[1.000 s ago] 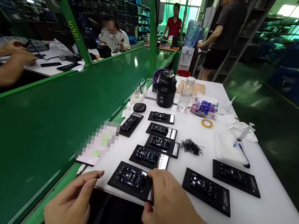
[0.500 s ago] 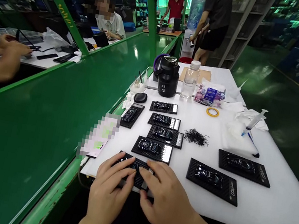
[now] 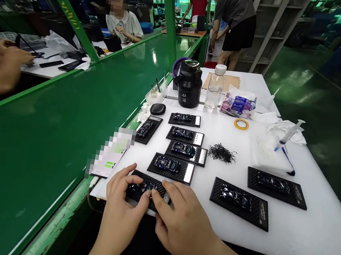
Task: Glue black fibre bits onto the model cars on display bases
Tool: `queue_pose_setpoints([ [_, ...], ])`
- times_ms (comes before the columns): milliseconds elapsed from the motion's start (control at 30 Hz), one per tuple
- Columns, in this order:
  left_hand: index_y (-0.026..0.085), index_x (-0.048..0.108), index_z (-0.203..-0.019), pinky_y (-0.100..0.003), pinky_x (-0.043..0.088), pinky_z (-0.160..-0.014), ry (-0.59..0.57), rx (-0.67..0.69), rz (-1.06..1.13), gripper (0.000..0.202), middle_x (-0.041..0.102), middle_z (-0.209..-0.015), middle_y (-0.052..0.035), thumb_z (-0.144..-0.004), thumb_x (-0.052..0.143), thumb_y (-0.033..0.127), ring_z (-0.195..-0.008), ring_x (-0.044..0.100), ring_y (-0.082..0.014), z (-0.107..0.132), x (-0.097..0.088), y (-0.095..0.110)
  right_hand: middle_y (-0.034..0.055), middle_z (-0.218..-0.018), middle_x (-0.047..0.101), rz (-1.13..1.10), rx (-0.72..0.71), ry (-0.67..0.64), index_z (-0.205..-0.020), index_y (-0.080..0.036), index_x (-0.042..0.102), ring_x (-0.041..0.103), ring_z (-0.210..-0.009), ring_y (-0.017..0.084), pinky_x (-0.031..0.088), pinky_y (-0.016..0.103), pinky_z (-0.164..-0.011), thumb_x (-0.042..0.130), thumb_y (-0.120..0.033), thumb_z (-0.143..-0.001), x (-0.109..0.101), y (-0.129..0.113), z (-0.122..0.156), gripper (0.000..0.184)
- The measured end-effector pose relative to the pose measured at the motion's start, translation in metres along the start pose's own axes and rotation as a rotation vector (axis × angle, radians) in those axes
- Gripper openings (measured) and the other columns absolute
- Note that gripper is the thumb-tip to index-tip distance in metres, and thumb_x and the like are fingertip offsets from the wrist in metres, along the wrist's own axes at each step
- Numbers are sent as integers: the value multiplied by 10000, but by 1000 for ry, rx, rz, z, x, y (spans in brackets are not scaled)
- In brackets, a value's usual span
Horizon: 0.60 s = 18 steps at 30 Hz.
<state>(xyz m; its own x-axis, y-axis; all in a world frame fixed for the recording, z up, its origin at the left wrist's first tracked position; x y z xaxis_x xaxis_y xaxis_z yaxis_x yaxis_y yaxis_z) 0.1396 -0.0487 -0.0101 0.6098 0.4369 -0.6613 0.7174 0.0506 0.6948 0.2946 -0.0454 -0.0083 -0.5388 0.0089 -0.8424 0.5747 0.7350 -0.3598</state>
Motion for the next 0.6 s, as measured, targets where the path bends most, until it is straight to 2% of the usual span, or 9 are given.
queue_pose_setpoints([
  [133, 275, 570, -1100, -589, 322, -1144, -28, -112, 11, 308, 510, -1427, -51, -811, 609, 374, -1366, 395, -295, -2, 1, -6, 156, -1370, 494, 51, -18, -31, -1401, -157, 521, 470, -1212, 290, 482, 450, -1008, 478, -263, -931, 4, -3, 0, 484],
  [367, 269, 570, -1132, -532, 304, -1172, -58, -204, 63, 356, 511, -1437, -45, -797, 620, 377, -1368, 397, -281, -3, 1, -5, 165, -1317, 531, 91, -64, -108, -1362, -133, 543, 505, -1137, 292, 506, 443, -928, 503, -280, -918, 2, -5, -6, 469],
  [500, 261, 576, -1120, -531, 309, -1167, -44, -203, 62, 353, 526, -1421, -55, -789, 636, 369, -1356, 414, -295, -4, -1, -4, 123, -1361, 521, -16, -59, -98, -1384, -182, 534, 489, -1173, 250, 481, 417, -985, 460, -279, -956, -5, 3, -4, 445],
  [600, 256, 574, -1125, -549, 317, -1156, -68, -221, 98, 395, 522, -1429, -70, -765, 678, 381, -1342, 437, -315, -6, 1, -13, 104, -1371, 518, -91, -5, -92, -1388, -194, 533, 477, -1194, 230, 454, 408, -1031, 467, -287, -959, -8, 9, -2, 443],
])
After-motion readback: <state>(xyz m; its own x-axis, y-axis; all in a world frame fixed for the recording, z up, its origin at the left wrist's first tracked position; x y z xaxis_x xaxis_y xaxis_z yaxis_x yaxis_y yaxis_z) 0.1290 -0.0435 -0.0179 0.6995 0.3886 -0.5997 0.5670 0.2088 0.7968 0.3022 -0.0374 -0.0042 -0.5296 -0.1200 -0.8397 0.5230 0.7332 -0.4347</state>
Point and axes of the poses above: each hand's wrist, its own z-axis away from the middle knuckle, its own x-axis out of the palm, y = z × x, the point moved 7 cm from there along -z, towards the middle knuckle
